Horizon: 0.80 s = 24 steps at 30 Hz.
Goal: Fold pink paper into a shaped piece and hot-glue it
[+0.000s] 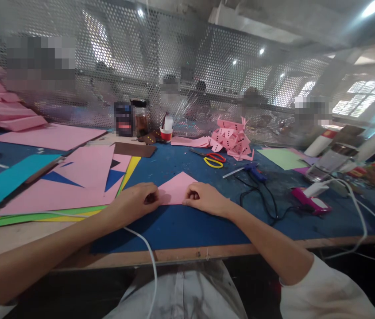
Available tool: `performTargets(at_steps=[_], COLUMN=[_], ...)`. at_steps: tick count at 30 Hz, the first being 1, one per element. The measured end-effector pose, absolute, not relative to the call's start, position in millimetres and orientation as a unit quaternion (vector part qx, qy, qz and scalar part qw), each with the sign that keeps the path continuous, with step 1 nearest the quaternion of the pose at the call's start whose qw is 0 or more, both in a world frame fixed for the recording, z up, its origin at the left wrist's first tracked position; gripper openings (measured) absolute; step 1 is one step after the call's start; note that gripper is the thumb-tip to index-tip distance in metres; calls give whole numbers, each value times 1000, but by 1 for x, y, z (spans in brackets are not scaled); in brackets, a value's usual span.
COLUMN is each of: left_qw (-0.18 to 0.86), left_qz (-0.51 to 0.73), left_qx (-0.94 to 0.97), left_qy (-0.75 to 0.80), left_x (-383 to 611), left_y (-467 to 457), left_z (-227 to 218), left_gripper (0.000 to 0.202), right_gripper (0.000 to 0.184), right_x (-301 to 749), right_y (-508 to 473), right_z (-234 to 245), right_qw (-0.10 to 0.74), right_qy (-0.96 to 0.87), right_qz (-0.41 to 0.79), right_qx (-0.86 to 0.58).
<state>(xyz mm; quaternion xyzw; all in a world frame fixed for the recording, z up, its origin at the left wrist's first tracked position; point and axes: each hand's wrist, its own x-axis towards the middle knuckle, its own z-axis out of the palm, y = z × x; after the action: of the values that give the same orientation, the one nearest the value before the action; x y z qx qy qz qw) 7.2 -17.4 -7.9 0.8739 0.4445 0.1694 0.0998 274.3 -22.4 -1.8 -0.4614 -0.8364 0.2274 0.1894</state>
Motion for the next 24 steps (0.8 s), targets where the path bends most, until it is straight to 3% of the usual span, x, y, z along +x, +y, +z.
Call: performTargets(at_steps=[7,14,24], left_qw=[112,32,-42], left_qz=[204,168,118], left_qx=[885,943,956], left_qy=[402,285,266], left_x=[9,13,17], left_y=[-23,-29,-25], left_z=[-7,-6,-12], left_gripper=[12,38,49], right_gripper=[11,9,12], right_x=[273,267,256], right_y=[-23,-24,-28], right_z=[-2,-3,-4], right_qw=[188,182,174], right_qy=[-839,-836,-826], right_qz=[213,174,121], right_qx=[-464,-487,-523])
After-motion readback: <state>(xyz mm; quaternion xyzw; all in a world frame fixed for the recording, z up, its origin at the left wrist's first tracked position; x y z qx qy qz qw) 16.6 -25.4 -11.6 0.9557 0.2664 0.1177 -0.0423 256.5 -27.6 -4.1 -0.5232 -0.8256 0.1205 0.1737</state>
